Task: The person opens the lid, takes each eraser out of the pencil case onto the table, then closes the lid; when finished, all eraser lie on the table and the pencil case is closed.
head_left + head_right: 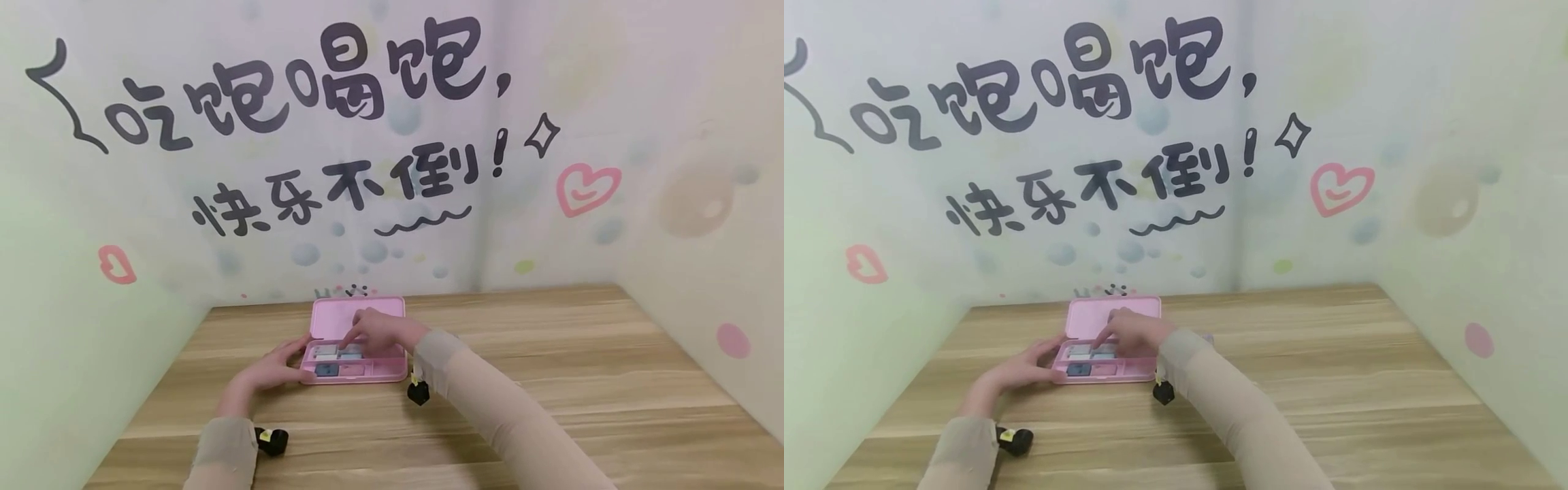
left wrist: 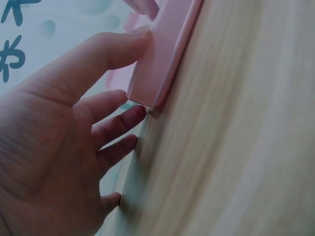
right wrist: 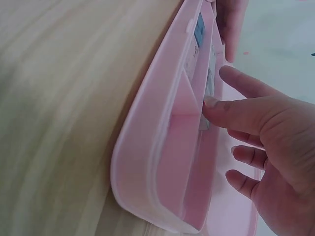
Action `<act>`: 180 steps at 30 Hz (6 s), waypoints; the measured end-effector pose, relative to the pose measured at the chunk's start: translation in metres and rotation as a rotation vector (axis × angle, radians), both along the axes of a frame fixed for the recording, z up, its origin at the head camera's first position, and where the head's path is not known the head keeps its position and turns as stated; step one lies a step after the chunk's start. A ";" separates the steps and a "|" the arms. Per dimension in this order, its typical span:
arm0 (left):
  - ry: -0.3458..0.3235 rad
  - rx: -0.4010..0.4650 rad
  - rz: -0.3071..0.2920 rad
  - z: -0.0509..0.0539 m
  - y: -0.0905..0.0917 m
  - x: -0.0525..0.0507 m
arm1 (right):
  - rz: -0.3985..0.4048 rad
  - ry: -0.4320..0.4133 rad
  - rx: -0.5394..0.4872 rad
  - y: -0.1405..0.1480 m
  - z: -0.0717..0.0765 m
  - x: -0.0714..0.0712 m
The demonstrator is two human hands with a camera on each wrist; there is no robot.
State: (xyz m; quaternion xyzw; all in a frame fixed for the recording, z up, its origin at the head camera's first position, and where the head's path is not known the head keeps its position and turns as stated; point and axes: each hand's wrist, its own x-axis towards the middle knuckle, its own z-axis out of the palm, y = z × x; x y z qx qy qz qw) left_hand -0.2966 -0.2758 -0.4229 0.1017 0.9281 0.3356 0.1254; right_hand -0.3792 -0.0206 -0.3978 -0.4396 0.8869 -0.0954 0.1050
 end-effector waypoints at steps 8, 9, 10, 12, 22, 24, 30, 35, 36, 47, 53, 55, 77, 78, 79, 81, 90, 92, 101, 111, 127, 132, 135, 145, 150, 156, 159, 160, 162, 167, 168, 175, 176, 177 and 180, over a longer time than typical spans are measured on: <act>0.002 -0.007 0.009 0.002 0.000 0.002 | 0.004 -0.014 0.001 -0.002 -0.003 -0.001; 0.002 -0.009 0.011 0.002 0.001 0.002 | 0.001 -0.018 0.001 -0.002 -0.003 0.000; 0.005 -0.011 0.010 0.002 0.001 0.002 | -0.001 -0.021 0.002 -0.002 -0.003 0.000; 0.005 -0.015 0.011 0.002 0.001 0.002 | -0.001 -0.023 0.006 -0.002 -0.004 0.000; 0.012 -0.008 -0.001 0.002 0.000 0.001 | 0.073 0.041 0.025 -0.002 -0.007 -0.001; 0.005 -0.006 0.006 0.002 0.000 0.001 | 0.085 0.049 0.025 -0.002 -0.007 -0.001; -0.003 -0.004 0.009 0.001 0.000 0.001 | 0.096 0.048 0.014 -0.002 -0.008 -0.001; 0.002 0.001 0.005 0.001 0.000 0.000 | 0.090 0.049 0.009 -0.002 -0.008 0.000; 0.003 0.000 0.004 0.001 -0.001 -0.001 | 0.087 0.046 0.007 -0.002 -0.008 0.000; 0.004 -0.002 0.001 0.001 -0.001 0.000 | 0.057 0.017 -0.004 0.002 -0.004 0.002; 0.013 -0.002 -0.003 0.000 0.000 -0.001 | 0.061 0.042 0.006 0.007 0.005 -0.001; 0.014 0.000 0.000 0.001 0.000 -0.001 | 0.080 0.036 -0.003 0.010 0.009 -0.003; 0.027 0.013 -0.026 0.001 0.000 0.001 | 0.018 -0.222 -0.192 0.047 0.031 0.003; 0.028 0.013 -0.027 0.002 0.000 0.001 | 0.009 -0.235 -0.205 0.050 0.031 0.004; 0.027 0.013 -0.026 0.002 0.001 0.001 | 0.002 -0.244 -0.216 0.053 0.030 0.004; 0.028 0.011 -0.026 0.003 0.001 0.002 | -0.013 -0.267 -0.241 0.060 0.028 0.005; 0.031 -0.007 -0.040 0.000 -0.001 0.000 | -0.113 -0.307 -0.324 0.100 0.025 0.011; 0.027 -0.009 -0.038 -0.001 -0.002 -0.001 | -0.124 -0.309 -0.350 0.110 0.025 0.012; 0.016 -0.004 -0.035 -0.003 -0.003 -0.003 | -0.181 -0.312 -0.433 0.149 0.023 0.013; 0.010 -0.005 -0.028 -0.003 -0.002 -0.003 | -0.261 -0.326 -0.465 0.182 0.012 0.018; 0.005 -0.002 -0.024 0.001 0.000 0.001 | -0.340 -0.243 -0.469 0.218 -0.009 0.020; 0.001 0.002 -0.025 0.001 0.000 0.000 | -0.381 -0.243 -0.493 0.225 -0.017 0.020; -0.001 0.010 -0.029 0.000 0.000 0.000 | -0.410 -0.249 -0.502 0.229 -0.023 0.018; 0.002 0.011 -0.039 -0.002 -0.002 -0.002 | -0.472 -0.291 -0.531 0.233 -0.037 0.016; -0.005 0.008 -0.037 -0.002 -0.002 -0.002 | -0.470 -0.262 -0.504 0.232 -0.037 0.016; -0.009 0.007 -0.041 0.000 -0.001 -0.002 | -0.480 -0.250 -0.480 0.232 -0.038 0.015; -0.011 0.011 -0.037 0.000 -0.001 -0.002 | -0.487 -0.240 -0.462 0.231 -0.039 0.014; -0.012 0.011 -0.036 0.000 -0.001 -0.002 | -0.488 -0.237 -0.457 0.231 -0.039 0.014; -0.012 0.010 -0.033 0.000 -0.001 -0.002 | -0.488 -0.228 -0.445 0.230 -0.040 0.013; -0.002 0.006 -0.033 -0.003 -0.002 -0.004 | -0.493 -0.216 -0.422 0.230 -0.040 0.013; 0.000 0.006 -0.033 -0.003 -0.002 -0.004 | -0.492 -0.215 -0.420 0.229 -0.040 0.013; -0.002 -0.002 -0.029 -0.003 -0.003 -0.004 | -0.479 -0.199 -0.413 0.229 -0.040 0.014; -0.003 -0.004 -0.028 -0.003 -0.003 -0.003 | -0.479 -0.199 -0.412 0.229 -0.040 0.014; -0.002 -0.006 -0.029 -0.003 -0.003 -0.003 | -0.478 -0.200 -0.411 0.228 -0.040 0.014; -0.003 -0.009 -0.028 -0.002 -0.002 -0.002 | -0.480 -0.201 -0.395 0.228 -0.039 0.013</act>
